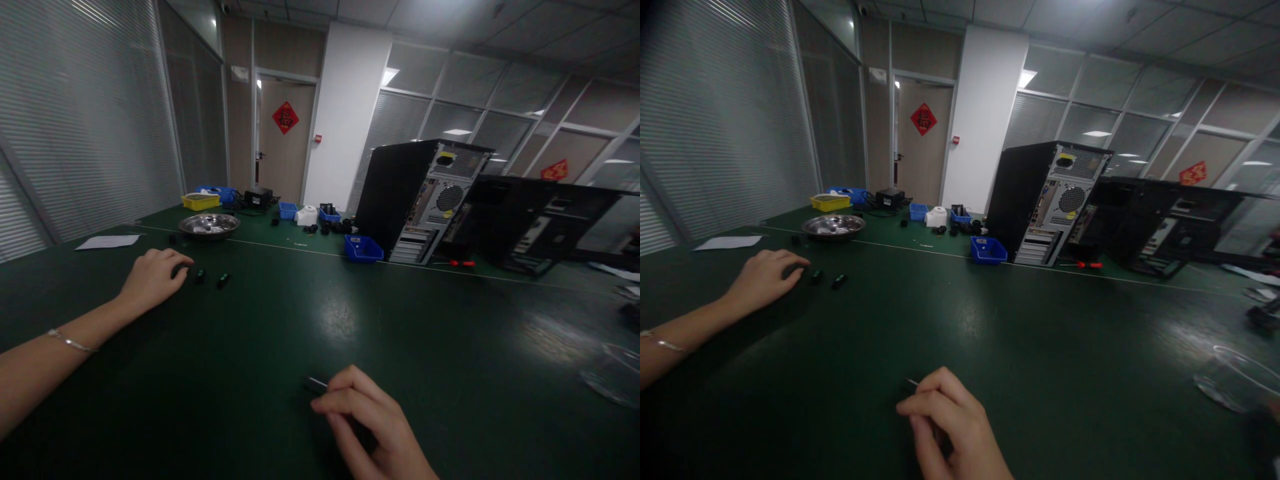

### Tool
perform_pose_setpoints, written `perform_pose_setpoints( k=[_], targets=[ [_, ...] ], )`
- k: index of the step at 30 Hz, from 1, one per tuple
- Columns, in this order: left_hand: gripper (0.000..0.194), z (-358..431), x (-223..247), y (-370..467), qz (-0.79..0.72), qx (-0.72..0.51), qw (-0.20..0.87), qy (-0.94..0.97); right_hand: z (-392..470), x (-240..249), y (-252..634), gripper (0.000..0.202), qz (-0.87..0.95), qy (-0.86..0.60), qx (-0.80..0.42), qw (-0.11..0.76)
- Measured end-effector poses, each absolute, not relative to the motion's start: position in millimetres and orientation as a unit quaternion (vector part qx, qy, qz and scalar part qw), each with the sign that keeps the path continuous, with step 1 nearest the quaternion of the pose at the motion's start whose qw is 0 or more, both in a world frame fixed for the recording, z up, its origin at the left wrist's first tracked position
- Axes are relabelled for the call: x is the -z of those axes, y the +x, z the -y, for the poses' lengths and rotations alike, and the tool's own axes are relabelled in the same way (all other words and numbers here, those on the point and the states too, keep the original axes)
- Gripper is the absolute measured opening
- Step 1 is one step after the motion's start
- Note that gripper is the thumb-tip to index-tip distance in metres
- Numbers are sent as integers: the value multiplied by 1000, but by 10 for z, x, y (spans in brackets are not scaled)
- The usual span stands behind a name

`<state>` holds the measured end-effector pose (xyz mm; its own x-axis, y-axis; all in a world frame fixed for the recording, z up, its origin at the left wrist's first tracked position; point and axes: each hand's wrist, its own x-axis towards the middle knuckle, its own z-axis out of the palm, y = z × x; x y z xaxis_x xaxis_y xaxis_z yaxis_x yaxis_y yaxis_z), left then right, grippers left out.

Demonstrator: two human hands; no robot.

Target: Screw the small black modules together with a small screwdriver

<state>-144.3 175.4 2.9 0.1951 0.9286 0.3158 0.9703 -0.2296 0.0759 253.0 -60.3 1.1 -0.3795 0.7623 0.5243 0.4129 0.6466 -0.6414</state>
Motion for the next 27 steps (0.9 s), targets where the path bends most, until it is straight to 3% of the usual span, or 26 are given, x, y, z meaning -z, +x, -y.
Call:
perform_pose_setpoints(
  k=[4, 9, 16, 19, 22, 27],
  targets=[
    [39, -1612, -107, -1258, 592, 153, 60, -789, 589, -20, 2525, 33, 803, -367, -214, 418],
    [33, -1460, -189, -1117, 567, 172, 31, -805, 602, -24, 2539, 34, 809, -364, -205, 413],
    [38, -1242, -295, -760, 542, 240, -26, -805, 616, -77, 2607, 31, 836, -441, -70, 319],
    [33, -873, -247, -338, 468, 251, -83, -843, 594, -89, 2598, 29, 822, -498, -61, 268],
    [25, -433, -163, 44, 296, 258, -205, -896, 575, -72, 2567, 27, 815, -528, -79, 224],
    [30, -116, -63, 207, 203, 201, -274, -918, 548, -35, 2562, 22, 812, -534, -114, 207]
  ],
)
